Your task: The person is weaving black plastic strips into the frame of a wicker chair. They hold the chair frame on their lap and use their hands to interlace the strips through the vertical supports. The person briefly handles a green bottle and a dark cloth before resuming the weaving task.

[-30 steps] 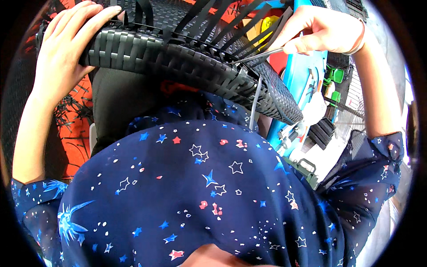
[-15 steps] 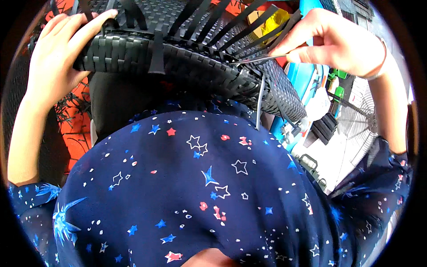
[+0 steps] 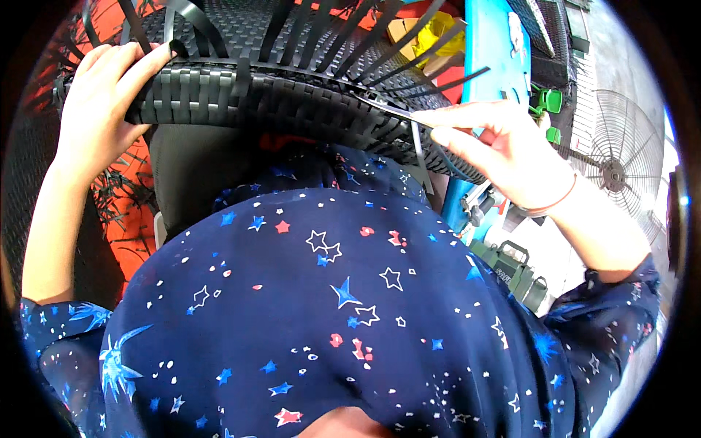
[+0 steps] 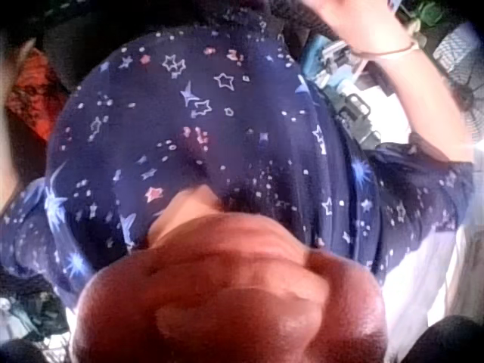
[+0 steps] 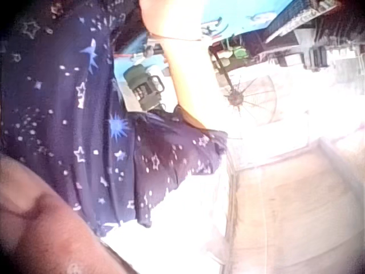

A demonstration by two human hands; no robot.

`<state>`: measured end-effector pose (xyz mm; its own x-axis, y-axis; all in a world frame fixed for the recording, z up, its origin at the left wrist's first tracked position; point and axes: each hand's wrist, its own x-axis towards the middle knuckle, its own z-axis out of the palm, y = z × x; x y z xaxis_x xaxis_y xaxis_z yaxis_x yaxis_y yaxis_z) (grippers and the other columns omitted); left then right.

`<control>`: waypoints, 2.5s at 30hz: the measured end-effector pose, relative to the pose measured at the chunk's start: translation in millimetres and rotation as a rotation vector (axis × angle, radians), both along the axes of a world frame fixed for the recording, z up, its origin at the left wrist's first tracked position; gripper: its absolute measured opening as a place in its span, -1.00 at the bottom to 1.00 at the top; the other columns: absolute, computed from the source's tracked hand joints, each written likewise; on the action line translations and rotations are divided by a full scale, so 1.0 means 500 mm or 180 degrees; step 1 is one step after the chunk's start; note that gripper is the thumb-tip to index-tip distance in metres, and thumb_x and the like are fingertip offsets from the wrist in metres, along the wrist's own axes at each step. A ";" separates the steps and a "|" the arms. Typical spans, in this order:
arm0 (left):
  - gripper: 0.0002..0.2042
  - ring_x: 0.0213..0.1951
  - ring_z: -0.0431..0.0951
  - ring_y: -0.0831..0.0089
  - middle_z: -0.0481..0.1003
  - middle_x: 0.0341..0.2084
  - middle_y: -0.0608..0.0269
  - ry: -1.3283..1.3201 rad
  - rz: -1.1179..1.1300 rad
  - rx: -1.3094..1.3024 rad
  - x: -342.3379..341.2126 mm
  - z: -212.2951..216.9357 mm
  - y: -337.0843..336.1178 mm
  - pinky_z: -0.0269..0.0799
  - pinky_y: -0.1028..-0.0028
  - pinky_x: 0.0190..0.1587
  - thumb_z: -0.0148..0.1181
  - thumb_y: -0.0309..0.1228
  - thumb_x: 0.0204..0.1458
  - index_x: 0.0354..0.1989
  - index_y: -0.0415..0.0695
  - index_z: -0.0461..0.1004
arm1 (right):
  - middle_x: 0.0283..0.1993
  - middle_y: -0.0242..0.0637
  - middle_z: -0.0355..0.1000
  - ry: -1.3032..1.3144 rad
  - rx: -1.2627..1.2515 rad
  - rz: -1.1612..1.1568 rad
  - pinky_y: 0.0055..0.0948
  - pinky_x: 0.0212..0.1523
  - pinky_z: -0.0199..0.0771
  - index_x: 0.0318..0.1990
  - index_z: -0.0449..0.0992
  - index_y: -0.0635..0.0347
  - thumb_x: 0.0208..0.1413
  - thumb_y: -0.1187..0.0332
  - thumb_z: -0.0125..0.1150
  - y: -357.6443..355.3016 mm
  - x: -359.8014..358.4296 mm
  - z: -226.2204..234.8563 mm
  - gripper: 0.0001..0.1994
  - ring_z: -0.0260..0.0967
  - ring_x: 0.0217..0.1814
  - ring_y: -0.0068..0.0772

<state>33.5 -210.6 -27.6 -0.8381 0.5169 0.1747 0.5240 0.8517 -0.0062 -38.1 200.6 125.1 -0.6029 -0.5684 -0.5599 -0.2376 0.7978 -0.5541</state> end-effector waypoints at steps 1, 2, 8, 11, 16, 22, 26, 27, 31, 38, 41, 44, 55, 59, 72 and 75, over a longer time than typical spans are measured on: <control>-0.18 0.01 0.47 0.13 0.44 -0.07 0.15 0.0011 -0.0027 0.0056 -0.008 -0.002 0.000 0.35 0.17 0.20 0.51 -0.50 -0.40 0.24 0.01 0.42 | -0.28 -0.22 0.62 -0.0047 -0.0098 -0.0225 -0.52 -0.30 0.43 0.06 0.63 0.25 0.28 0.39 0.23 0.008 0.013 -0.006 -0.74 0.41 -0.37 -0.59; -0.19 0.00 0.47 0.13 0.44 -0.07 0.16 -0.0003 -0.0034 0.0102 -0.014 -0.003 -0.002 0.35 0.18 0.20 0.51 -0.51 -0.39 0.24 0.01 0.42 | -0.28 -0.23 0.62 0.0019 -0.0120 -0.0313 -0.53 -0.30 0.43 0.07 0.62 0.24 0.29 0.38 0.22 0.015 0.023 -0.021 -0.73 0.40 -0.37 -0.61; -0.15 0.15 0.44 0.12 0.41 0.12 0.15 -0.0064 0.0109 0.0481 -0.009 0.012 -0.017 0.29 0.14 0.30 0.52 -0.55 -0.43 0.25 0.01 0.41 | -0.29 -0.31 0.56 -0.0013 -0.0379 -0.0431 -0.57 -0.36 0.37 0.21 0.53 0.19 0.31 0.35 0.19 0.026 0.039 -0.061 -0.65 0.33 -0.36 -0.69; -0.12 0.27 0.38 0.12 0.35 0.25 0.16 0.0751 -0.0022 0.0847 -0.013 0.003 -0.074 0.25 0.11 0.37 0.53 -0.58 -0.44 0.26 0.01 0.40 | -0.32 -0.40 0.50 0.0802 -0.0916 -0.0588 -0.60 -0.42 0.29 0.23 0.51 0.18 0.29 0.40 0.22 0.083 0.068 -0.135 -0.63 0.27 -0.40 -0.73; -0.19 0.37 0.28 0.20 0.38 0.24 0.24 0.0553 0.0692 0.0003 -0.022 0.003 -0.092 0.18 0.16 0.44 0.43 -0.62 -0.37 0.26 -0.06 0.38 | -0.36 -0.34 0.44 0.1458 -0.0917 -0.1126 -0.53 -0.33 0.40 0.19 0.54 0.13 0.11 0.47 0.36 0.123 0.120 -0.207 -0.56 0.33 -0.44 -0.54; -0.26 0.25 0.40 0.23 0.46 0.09 0.17 0.0227 0.0479 -0.0279 -0.010 -0.005 -0.132 0.15 0.17 0.38 0.45 -0.53 -0.38 0.16 -0.12 0.42 | -0.39 -0.27 0.44 0.2080 -0.1200 -0.0764 -0.47 -0.34 0.41 0.10 0.59 0.16 0.07 0.47 0.37 0.077 0.084 -0.273 -0.61 0.37 -0.45 -0.39; -0.17 0.28 0.38 0.25 0.46 0.09 0.22 0.0072 0.0759 -0.0354 0.051 0.022 -0.127 0.10 0.17 0.40 0.50 -0.51 -0.49 0.19 -0.07 0.40 | -0.42 -0.29 0.40 0.2009 -0.1145 -0.0780 -0.45 -0.37 0.37 0.12 0.59 0.13 0.07 0.47 0.36 0.086 0.073 -0.267 -0.60 0.31 -0.49 -0.42; -0.17 0.28 0.38 0.25 0.46 0.09 0.22 0.0081 0.0770 -0.0339 0.059 0.028 -0.131 0.09 0.17 0.40 0.50 -0.52 -0.49 0.19 -0.06 0.40 | -0.42 -0.28 0.40 0.2015 -0.1168 -0.0720 -0.44 -0.37 0.38 0.12 0.59 0.13 0.07 0.47 0.36 0.084 0.068 -0.263 -0.60 0.32 -0.49 -0.41; -0.16 0.28 0.37 0.22 0.45 0.11 0.21 -0.0009 0.0929 -0.0329 0.082 0.036 -0.136 0.13 0.17 0.40 0.50 -0.53 -0.49 0.19 -0.08 0.39 | -0.43 -0.25 0.40 0.2018 -0.1233 -0.0359 -0.39 -0.37 0.41 0.10 0.60 0.12 0.08 0.44 0.36 0.075 0.052 -0.250 -0.63 0.39 -0.46 -0.32; -0.31 0.23 0.42 0.13 0.46 0.11 0.09 0.0282 0.0645 0.0015 0.097 0.089 -0.138 0.29 0.15 0.33 0.54 -0.38 -0.25 0.19 -0.15 0.47 | -0.39 -0.20 0.41 0.1875 -0.0608 0.0155 -0.32 -0.31 0.48 0.15 0.56 0.07 0.17 0.42 0.26 0.055 0.054 -0.199 -0.63 0.45 -0.37 -0.15; -0.47 -0.03 0.56 0.16 0.52 -0.11 0.09 0.0714 0.0161 0.0399 0.116 0.111 -0.098 0.52 0.22 0.06 0.55 -0.29 -0.19 0.01 -0.17 0.59 | -0.33 -0.19 0.47 0.1910 -0.0549 0.0072 -0.32 -0.27 0.50 0.18 0.55 0.07 0.19 0.40 0.24 0.054 0.068 -0.146 -0.62 0.49 -0.33 -0.15; -0.48 -0.22 0.60 0.11 0.55 -0.30 0.12 -0.0039 -0.0526 0.0771 0.123 0.103 -0.014 0.56 0.19 -0.09 0.58 -0.28 -0.23 -0.05 -0.21 0.59 | -0.41 -0.23 0.43 0.1821 -0.0279 0.0522 -0.33 -0.36 0.46 0.20 0.55 0.02 0.19 0.39 0.25 0.030 0.063 -0.057 -0.61 0.45 -0.43 -0.20; -0.15 0.13 0.44 0.15 0.42 0.09 0.20 -0.0218 0.0184 0.0123 -0.005 0.031 0.047 0.32 0.16 0.25 0.52 -0.44 -0.39 0.27 -0.05 0.36 | -0.35 -0.08 0.51 0.1623 0.0003 0.1994 -0.17 -0.31 0.48 0.06 0.61 0.13 0.17 0.42 0.23 -0.044 -0.073 0.008 -0.71 0.52 -0.32 0.01; -0.20 0.04 0.47 0.15 0.43 0.01 0.19 -0.0299 0.0200 0.0312 -0.001 0.037 0.062 0.36 0.18 0.17 0.53 -0.42 -0.41 0.21 -0.06 0.41 | -0.22 -0.03 0.58 0.1485 -0.0135 0.2156 -0.16 -0.12 0.53 0.02 0.62 0.20 0.21 0.42 0.21 -0.052 -0.103 0.000 -0.75 0.55 -0.16 0.04; -0.16 0.03 0.48 0.16 0.45 0.01 0.19 -0.0116 0.0254 0.0332 0.016 0.057 0.082 0.38 0.19 0.15 0.55 -0.42 -0.48 0.21 -0.04 0.42 | -0.04 -0.14 0.63 -0.0204 0.0314 0.1532 -0.41 0.05 0.56 0.06 0.60 0.34 0.32 0.31 0.20 -0.085 -0.164 0.032 -0.70 0.58 -0.06 -0.33; -0.19 0.03 0.48 0.16 0.45 0.00 0.20 -0.0079 0.0250 0.0336 0.022 0.056 0.082 0.38 0.19 0.16 0.53 -0.43 -0.46 0.19 -0.06 0.43 | -0.10 -0.19 0.64 -0.0453 0.0575 0.1465 -0.47 -0.04 0.57 0.03 0.62 0.34 0.31 0.33 0.23 -0.114 -0.178 0.043 -0.72 0.54 -0.15 -0.46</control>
